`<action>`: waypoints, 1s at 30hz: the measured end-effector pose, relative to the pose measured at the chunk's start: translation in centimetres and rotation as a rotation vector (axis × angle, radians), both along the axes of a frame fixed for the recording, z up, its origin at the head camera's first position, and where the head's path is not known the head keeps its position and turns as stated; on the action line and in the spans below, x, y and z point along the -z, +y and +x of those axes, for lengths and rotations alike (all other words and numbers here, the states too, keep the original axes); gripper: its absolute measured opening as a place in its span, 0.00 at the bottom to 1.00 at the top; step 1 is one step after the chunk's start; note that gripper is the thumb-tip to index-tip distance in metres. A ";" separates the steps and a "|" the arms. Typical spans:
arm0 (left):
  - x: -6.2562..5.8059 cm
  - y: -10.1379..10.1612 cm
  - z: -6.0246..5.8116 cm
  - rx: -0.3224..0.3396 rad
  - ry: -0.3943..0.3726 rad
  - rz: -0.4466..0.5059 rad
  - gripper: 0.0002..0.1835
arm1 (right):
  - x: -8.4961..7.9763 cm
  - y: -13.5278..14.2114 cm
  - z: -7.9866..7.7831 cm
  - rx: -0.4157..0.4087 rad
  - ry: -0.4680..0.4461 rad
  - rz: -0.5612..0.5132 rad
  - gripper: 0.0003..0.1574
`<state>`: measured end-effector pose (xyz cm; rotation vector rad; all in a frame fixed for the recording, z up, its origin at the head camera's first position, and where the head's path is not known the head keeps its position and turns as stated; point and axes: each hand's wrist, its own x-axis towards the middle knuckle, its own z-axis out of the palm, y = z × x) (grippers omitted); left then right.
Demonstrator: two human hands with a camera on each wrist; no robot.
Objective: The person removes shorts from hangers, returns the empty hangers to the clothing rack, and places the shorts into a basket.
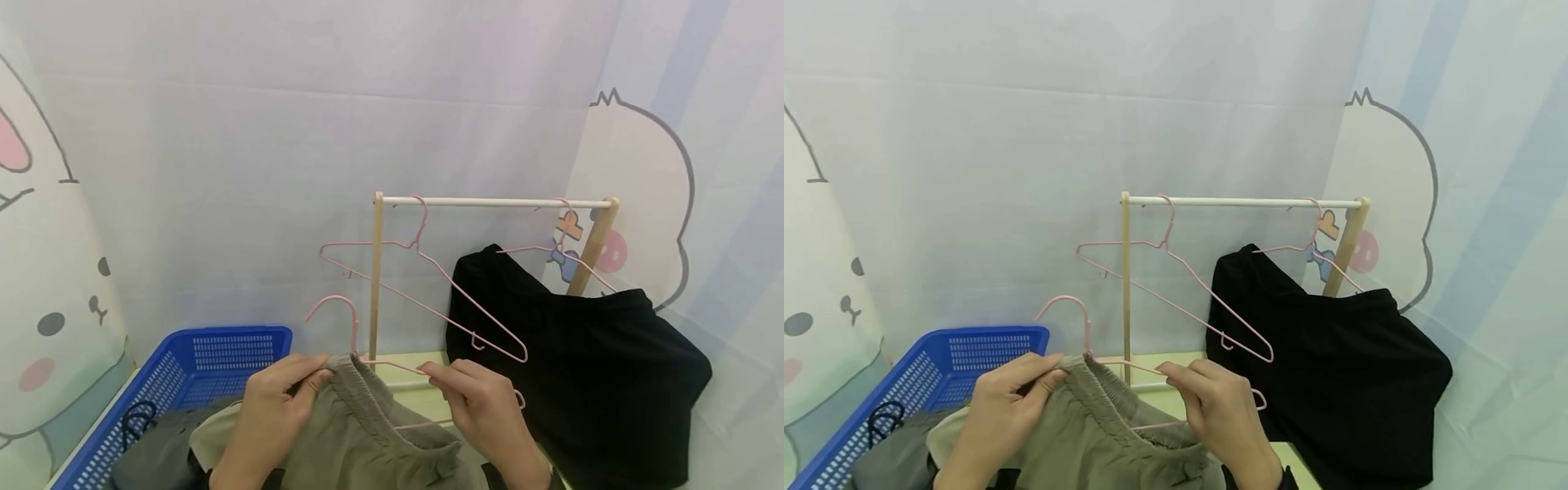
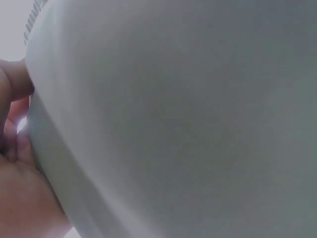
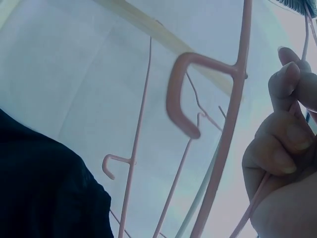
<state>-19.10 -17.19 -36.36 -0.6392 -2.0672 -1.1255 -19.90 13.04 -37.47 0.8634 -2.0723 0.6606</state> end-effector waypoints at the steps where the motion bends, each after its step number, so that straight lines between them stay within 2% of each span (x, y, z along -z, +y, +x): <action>1: 0.0 0.0 0.0 0.002 0.001 -0.002 0.13 | -0.1 0.0 0.0 -0.004 0.007 -0.001 0.27; 8: 0.1 -0.2 -0.2 -0.009 0.009 -0.029 0.13 | -0.4 1.0 0.1 0.020 -0.005 -0.016 0.27; 18: 0.1 -2.5 -1.1 -0.115 0.021 -0.097 0.13 | -1.5 5.6 -0.1 0.059 -0.009 -0.124 0.26; 22: 0.1 -3.1 -1.3 -0.160 -0.008 -0.114 0.13 | -1.8 7.4 0.1 0.089 -0.031 -0.179 0.25; 25: 0.1 -3.3 -1.3 -0.156 -0.044 -0.117 0.13 | -1.9 8.2 0.4 0.097 -0.057 -0.183 0.24; 30: 0.4 -3.6 -1.3 -0.167 -0.094 -0.112 0.13 | -2.3 9.8 1.0 0.124 -0.051 -0.176 0.24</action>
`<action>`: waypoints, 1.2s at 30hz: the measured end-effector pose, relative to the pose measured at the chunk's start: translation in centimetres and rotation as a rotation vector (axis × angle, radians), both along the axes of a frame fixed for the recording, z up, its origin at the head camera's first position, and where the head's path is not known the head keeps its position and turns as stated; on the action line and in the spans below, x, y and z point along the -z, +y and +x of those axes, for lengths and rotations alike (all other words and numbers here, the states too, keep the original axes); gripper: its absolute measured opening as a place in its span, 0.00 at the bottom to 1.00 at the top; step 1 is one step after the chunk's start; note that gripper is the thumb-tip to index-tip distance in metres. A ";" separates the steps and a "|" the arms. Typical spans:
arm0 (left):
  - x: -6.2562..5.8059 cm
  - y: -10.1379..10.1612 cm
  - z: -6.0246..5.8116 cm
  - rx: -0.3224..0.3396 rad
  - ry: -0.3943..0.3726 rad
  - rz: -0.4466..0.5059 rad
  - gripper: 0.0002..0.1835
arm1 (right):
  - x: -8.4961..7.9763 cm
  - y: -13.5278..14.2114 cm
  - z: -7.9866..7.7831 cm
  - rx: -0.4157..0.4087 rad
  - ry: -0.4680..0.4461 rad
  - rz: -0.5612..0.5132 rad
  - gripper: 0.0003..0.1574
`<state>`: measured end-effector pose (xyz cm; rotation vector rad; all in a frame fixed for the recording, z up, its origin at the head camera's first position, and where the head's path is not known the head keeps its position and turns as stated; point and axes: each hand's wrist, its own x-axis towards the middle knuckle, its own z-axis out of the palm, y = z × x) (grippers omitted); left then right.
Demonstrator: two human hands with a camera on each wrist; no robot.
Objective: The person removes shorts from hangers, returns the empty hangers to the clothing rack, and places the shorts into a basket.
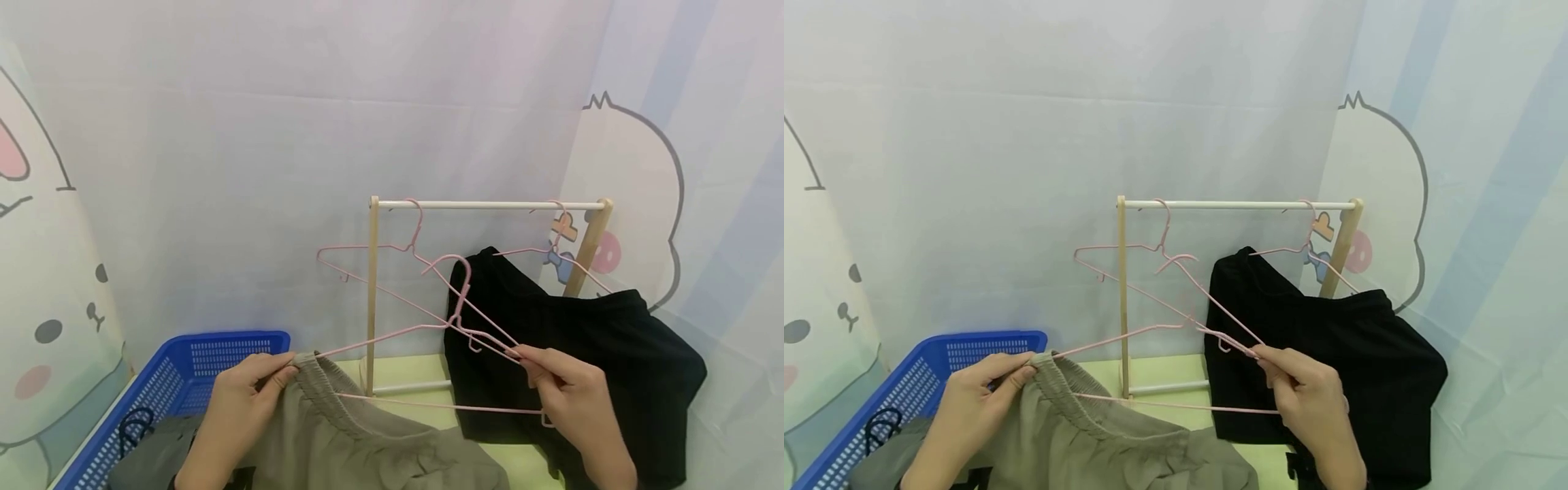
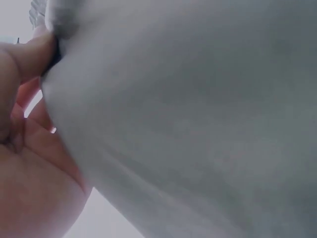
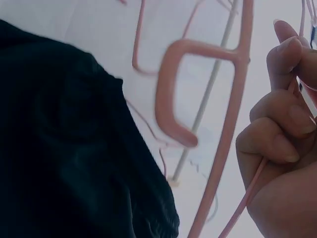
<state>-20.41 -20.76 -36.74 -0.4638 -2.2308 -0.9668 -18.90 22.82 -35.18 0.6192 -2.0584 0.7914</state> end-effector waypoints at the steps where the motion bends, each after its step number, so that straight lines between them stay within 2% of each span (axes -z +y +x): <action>1: 0.1 0.0 0.0 0.001 -0.010 0.005 0.13 | -0.1 0.4 0.2 0.014 0.003 0.001 0.25; 7: 0.6 -0.4 -0.6 0.000 -0.039 -0.012 0.12 | -0.3 3.4 1.4 0.123 0.004 -0.020 0.25; 10: 0.7 -0.4 -0.6 -0.021 -0.054 -0.021 0.11 | -0.2 5.0 2.1 0.170 -0.001 -0.074 0.23; 14: 0.6 0.0 -0.5 0.003 -0.083 -0.020 0.09 | -0.2 6.2 2.9 0.225 -0.030 -0.133 0.21; 18: 0.6 1.2 -0.3 0.063 -0.081 -0.011 0.09 | -0.4 6.5 3.4 0.272 -0.065 -0.164 0.19; 21: 0.6 2.5 0.0 0.119 -0.109 0.002 0.11 | -0.6 6.3 3.6 0.286 -0.070 -0.184 0.18; 24: 0.7 3.8 0.4 0.206 -0.192 -0.012 0.09 | -0.7 6.1 3.6 0.301 -0.067 -0.192 0.18; 27: 0.7 4.9 0.6 0.306 -0.280 -0.068 0.05 | -0.8 6.0 3.7 0.316 -0.069 -0.196 0.17; 29: 0.6 5.3 0.8 0.343 -0.325 -0.099 0.09 | -0.8 6.0 3.7 0.325 -0.075 -0.198 0.17; 32: 0.4 5.3 1.0 0.332 -0.364 -0.102 0.13 | -0.8 6.0 3.7 0.324 -0.080 -0.200 0.16; 36: 0.3 4.9 1.1 0.287 -0.371 -0.062 0.12 | -0.7 6.2 3.7 0.316 -0.074 -0.198 0.17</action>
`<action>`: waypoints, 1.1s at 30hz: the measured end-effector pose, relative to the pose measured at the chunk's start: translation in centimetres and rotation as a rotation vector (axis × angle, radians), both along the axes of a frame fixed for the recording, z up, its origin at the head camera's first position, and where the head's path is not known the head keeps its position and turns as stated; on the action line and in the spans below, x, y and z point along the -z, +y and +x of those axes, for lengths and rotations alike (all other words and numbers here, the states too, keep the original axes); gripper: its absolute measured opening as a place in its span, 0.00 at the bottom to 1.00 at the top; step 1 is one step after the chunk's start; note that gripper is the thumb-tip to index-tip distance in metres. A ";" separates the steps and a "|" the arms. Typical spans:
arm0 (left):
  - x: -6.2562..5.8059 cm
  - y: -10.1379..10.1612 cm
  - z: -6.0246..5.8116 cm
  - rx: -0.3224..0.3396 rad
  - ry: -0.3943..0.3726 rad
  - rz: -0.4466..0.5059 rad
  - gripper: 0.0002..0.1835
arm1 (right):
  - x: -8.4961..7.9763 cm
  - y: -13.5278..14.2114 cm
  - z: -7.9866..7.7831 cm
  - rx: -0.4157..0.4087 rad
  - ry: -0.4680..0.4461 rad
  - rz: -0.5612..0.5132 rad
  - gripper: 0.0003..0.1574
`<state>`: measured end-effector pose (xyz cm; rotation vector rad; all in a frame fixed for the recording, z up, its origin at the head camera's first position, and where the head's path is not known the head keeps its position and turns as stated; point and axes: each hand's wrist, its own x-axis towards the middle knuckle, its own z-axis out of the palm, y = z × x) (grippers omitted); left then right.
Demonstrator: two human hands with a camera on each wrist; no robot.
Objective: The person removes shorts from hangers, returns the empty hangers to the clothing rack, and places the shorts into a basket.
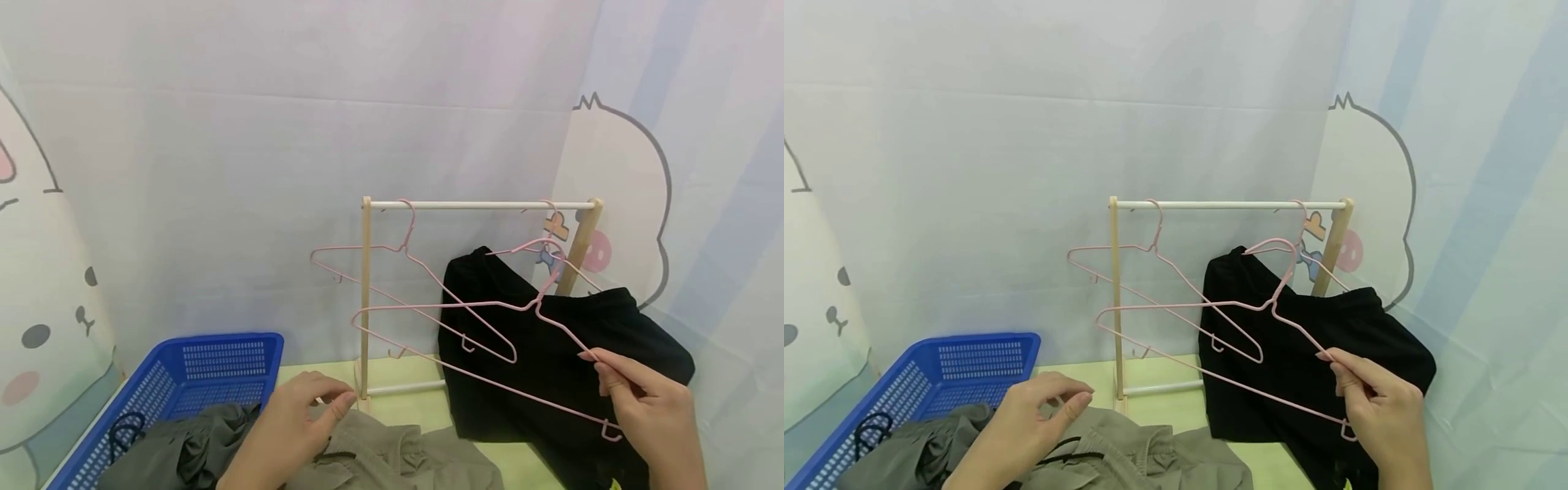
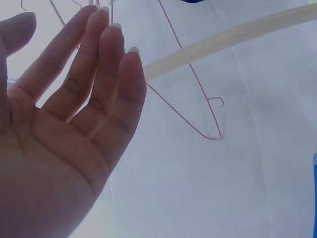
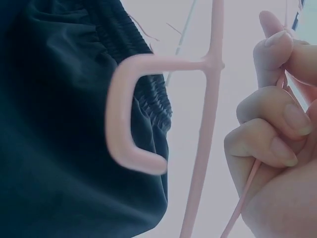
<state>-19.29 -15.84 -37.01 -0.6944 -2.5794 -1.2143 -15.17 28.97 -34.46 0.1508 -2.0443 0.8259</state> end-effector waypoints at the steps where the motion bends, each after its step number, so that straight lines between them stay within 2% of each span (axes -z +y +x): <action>1: 0.0 -0.1 0.1 -0.011 0.003 0.008 0.12 | 0.0 0.1 0.0 0.002 0.001 0.005 0.17; 5: 0.1 -0.1 0.2 -0.051 0.015 0.036 0.09 | 0.1 0.4 0.2 0.009 0.002 0.025 0.18; 9: 0.3 0.1 0.1 -0.086 -0.012 0.055 0.06 | 0.1 0.6 0.4 -0.003 0.012 0.023 0.19; 13: 0.7 0.4 -0.3 -0.117 0.008 0.079 0.04 | 0.1 0.4 0.7 -0.002 0.000 0.023 0.18; 15: 0.9 0.6 -1.0 -0.127 0.029 0.092 0.05 | 0.1 0.3 0.9 -0.002 -0.012 0.028 0.18; 17: 0.9 0.9 -2.1 -0.127 0.048 0.112 0.07 | 0.0 0.3 1.1 0.011 -0.018 0.038 0.18; 19: 0.6 1.3 -3.8 -0.127 0.049 0.145 0.13 | -0.2 0.3 1.3 0.022 -0.015 0.040 0.18; 23: -0.5 2.2 -8.0 -0.125 0.061 0.241 0.30 | -0.5 0.6 1.9 0.053 -0.002 0.048 0.18; 26: -1.0 2.9 -10.9 -0.103 0.070 0.281 0.37 | -0.5 0.8 2.2 0.061 -0.007 0.062 0.18; 30: -1.0 4.1 -13.6 -0.042 0.049 0.285 0.39 | -0.6 1.3 2.8 0.077 -0.013 0.094 0.18; 33: -0.7 4.9 -14.7 -0.008 0.019 0.298 0.40 | -0.8 1.7 3.3 0.092 -0.014 0.125 0.18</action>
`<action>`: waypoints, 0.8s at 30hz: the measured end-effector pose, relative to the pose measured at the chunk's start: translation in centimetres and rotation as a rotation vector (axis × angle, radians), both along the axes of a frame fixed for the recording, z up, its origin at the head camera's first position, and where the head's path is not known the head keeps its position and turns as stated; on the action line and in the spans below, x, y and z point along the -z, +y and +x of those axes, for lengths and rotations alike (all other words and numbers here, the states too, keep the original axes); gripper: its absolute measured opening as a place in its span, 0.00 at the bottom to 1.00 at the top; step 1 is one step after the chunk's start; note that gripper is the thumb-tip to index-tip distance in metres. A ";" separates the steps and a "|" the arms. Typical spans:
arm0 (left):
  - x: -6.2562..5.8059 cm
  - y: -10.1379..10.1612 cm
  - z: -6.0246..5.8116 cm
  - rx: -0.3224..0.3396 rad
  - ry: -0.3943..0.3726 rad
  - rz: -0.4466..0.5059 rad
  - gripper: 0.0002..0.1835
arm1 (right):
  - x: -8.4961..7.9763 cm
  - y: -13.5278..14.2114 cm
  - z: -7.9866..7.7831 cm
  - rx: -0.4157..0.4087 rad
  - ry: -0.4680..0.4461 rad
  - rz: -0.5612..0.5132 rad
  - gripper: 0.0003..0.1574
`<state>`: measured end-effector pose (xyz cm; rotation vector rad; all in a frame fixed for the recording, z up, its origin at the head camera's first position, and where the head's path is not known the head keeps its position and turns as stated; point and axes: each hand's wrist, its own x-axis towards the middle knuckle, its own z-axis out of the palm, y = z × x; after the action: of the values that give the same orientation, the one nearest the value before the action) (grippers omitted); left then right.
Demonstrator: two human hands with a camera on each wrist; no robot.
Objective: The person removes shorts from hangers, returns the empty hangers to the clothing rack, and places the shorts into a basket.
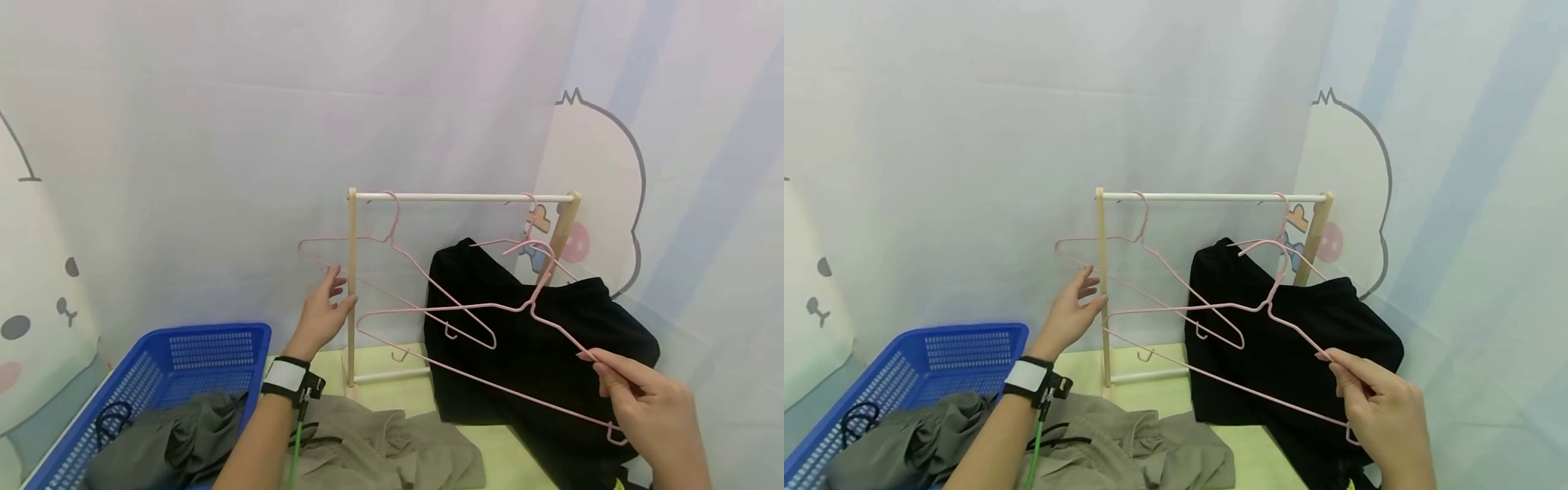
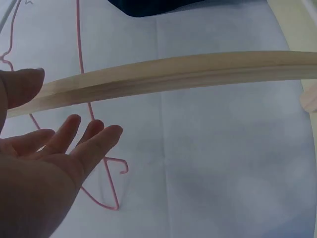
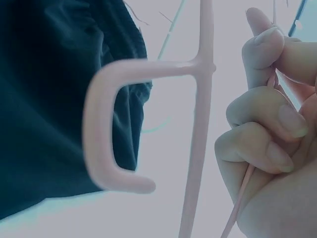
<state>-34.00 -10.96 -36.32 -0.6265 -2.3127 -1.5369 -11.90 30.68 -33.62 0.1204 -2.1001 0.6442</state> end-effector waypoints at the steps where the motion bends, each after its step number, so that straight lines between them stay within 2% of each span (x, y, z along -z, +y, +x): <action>1: 0.1 0.2 -0.2 0.008 -0.010 0.008 0.40 | 0.0 0.1 0.1 0.006 -0.002 0.011 0.18; 4: 0.4 0.7 -0.7 0.014 -0.021 0.029 0.36 | -0.2 0.3 0.4 0.017 -0.005 0.029 0.18; 10: 0.8 1.6 -1.6 -0.003 0.016 0.060 0.19 | -0.6 0.4 0.8 0.023 -0.009 0.034 0.18; 13: 0.8 1.8 -1.9 -0.008 0.024 0.069 0.16 | -0.7 0.5 0.8 0.011 0.011 0.040 0.18; 17: 0.9 1.8 -1.8 -0.026 0.018 0.073 0.16 | -1.8 0.9 0.6 -0.011 0.103 0.059 0.18; 19: 0.9 1.7 -1.7 -0.035 0.016 0.070 0.15 | -2.9 1.4 0.7 0.017 0.142 0.055 0.16; 24: 1.1 1.8 -1.7 -0.033 0.018 0.068 0.16 | -6.2 2.7 1.2 0.246 0.176 0.057 0.12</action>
<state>-35.67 -9.17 -37.41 -0.5792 -2.2363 -1.5809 -10.74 33.42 -27.39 -0.0477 -1.9245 0.4107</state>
